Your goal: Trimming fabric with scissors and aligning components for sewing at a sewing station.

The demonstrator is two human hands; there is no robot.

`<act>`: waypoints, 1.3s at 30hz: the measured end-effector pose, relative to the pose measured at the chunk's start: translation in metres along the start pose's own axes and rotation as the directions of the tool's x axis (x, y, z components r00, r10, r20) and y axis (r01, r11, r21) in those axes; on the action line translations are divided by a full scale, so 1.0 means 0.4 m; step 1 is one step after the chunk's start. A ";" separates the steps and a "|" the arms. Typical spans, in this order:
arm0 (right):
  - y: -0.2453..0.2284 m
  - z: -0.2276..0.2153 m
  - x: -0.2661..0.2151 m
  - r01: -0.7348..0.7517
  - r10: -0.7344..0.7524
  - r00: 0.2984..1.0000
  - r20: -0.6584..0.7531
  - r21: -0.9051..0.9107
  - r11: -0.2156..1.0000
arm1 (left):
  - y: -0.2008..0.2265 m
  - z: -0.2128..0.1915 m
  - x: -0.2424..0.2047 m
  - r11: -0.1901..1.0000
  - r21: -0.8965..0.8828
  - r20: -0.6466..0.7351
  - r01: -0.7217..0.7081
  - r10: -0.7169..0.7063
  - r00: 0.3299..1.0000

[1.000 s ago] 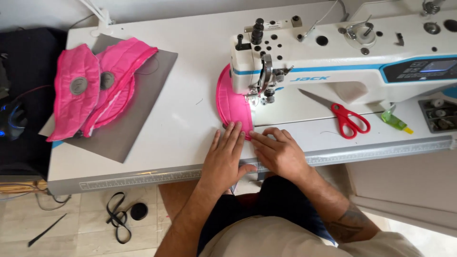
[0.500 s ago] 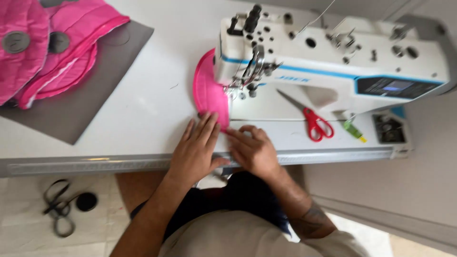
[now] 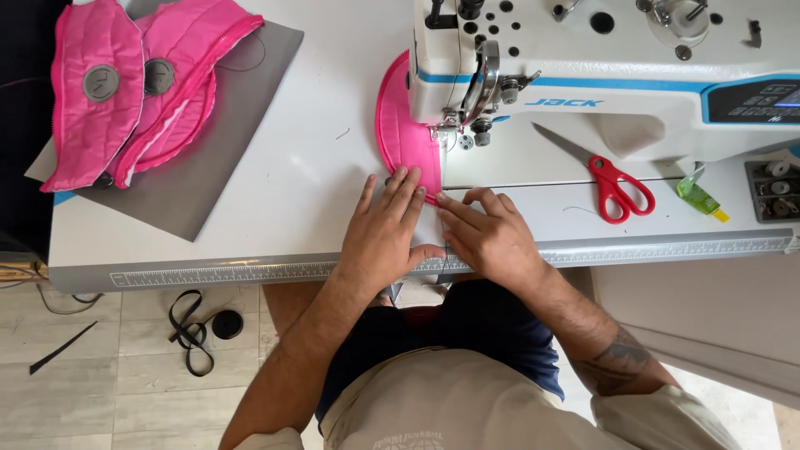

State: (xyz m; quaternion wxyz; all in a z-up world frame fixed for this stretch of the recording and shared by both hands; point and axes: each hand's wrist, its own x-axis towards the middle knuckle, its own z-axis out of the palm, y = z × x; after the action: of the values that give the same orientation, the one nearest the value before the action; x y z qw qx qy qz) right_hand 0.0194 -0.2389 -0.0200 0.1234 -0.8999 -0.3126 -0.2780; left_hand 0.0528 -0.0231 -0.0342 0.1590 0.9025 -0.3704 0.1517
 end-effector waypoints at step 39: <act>0.074 0.043 0.025 -0.150 0.120 0.969 -0.217 -0.127 0.981 | -0.137 0.062 0.139 0.999 0.048 0.079 -0.018 0.014 0.997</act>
State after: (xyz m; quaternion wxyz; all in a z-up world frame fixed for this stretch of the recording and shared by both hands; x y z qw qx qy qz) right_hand 0.0518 -0.2499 -0.0295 0.1093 -0.8915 -0.2154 -0.3833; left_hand 0.1336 -0.0306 -0.0446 0.1213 0.9083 -0.3799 0.1263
